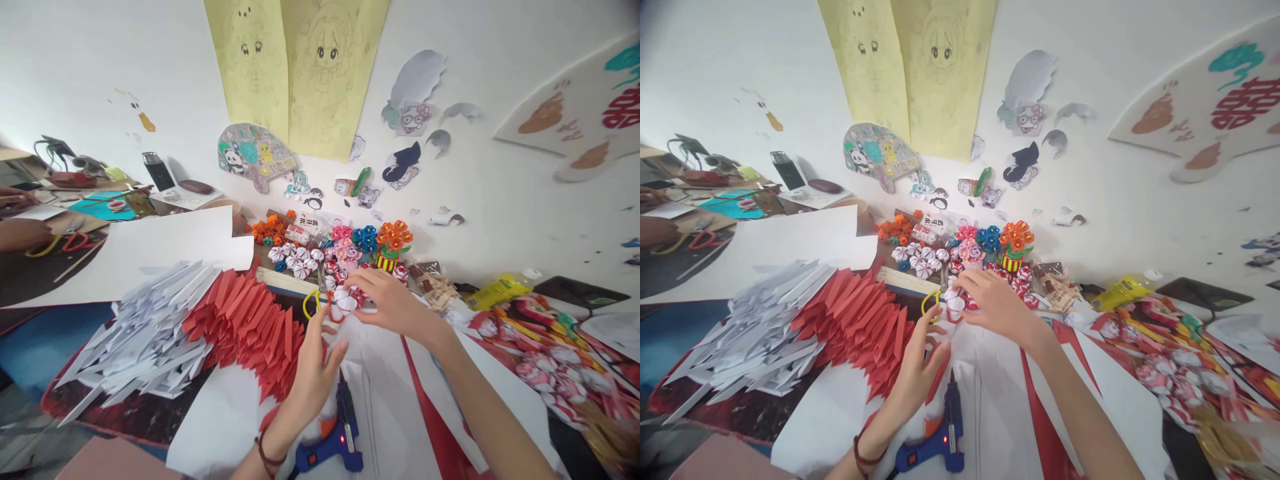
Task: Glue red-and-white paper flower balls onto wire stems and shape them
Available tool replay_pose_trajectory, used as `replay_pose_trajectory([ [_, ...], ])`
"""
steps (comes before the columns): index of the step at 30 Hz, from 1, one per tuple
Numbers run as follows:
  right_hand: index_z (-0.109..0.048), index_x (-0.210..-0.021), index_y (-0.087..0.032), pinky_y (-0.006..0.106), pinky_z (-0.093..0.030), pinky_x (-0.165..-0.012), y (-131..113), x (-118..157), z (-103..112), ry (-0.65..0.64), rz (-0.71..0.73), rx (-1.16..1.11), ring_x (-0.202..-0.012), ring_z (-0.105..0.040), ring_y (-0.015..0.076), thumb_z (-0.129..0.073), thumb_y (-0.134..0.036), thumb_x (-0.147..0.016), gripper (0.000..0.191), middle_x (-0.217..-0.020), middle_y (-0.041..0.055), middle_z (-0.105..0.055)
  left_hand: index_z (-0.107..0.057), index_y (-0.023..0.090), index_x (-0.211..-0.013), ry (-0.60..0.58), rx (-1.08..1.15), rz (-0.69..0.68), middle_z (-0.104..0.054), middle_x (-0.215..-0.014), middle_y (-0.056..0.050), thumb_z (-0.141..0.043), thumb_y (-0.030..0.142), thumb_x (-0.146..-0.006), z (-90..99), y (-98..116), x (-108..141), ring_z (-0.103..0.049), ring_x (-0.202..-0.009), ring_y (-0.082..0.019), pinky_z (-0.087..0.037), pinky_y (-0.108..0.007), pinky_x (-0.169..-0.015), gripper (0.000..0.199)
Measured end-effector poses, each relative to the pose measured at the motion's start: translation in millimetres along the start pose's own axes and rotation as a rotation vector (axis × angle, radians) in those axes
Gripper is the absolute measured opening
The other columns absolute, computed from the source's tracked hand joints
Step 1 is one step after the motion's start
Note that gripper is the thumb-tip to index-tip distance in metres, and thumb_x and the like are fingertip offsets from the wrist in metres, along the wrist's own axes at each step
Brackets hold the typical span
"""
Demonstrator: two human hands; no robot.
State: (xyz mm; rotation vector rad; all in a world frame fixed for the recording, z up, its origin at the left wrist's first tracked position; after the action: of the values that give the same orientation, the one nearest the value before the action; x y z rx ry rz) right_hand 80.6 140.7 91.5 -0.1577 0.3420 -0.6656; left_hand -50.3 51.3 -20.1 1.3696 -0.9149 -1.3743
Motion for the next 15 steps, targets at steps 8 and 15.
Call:
replay_pose_trajectory([
  [8, -0.051, -0.139, -0.039, 0.047, -0.046, -0.109, -71, 48, -2, 0.012, 0.041, -0.205, -0.129, -0.057, 0.0275, -0.069, -0.034, -0.089, 0.054, -0.135, 0.0013, -0.063, -0.065, 0.017, -0.117, -0.139, 0.828, 0.363, -0.069, -0.110, -0.010, -0.061, 0.044, -0.096, -15.0, 7, 21, -0.064, -0.090, -0.016, -0.050, -0.026, -0.075, 0.035],
  [15, -0.040, -0.147, -0.037, 0.048, -0.048, -0.111, -66, 91, -33, 0.188, -0.253, -0.496, -0.134, -0.054, 0.0295, -0.079, -0.044, -0.080, 0.078, -0.147, 0.0061, -0.055, -0.069, 0.015, -0.113, -0.335, 0.943, 0.342, -0.072, -0.106, -0.015, -0.058, 0.055, -0.095, -18.7, 18, 42, -0.067, -0.099, -0.025, -0.052, -0.035, -0.082, 0.046],
])
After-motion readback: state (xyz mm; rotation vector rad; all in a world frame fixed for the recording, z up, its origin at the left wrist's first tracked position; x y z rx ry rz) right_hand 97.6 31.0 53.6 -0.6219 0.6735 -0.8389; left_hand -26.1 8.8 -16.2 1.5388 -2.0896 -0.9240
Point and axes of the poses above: each hand's wrist, its own x-axis away from the middle knuckle, its own z-axis out of the back of the hand, y = z × x, the point moved 6 cm from there along -x, towards the middle knuckle
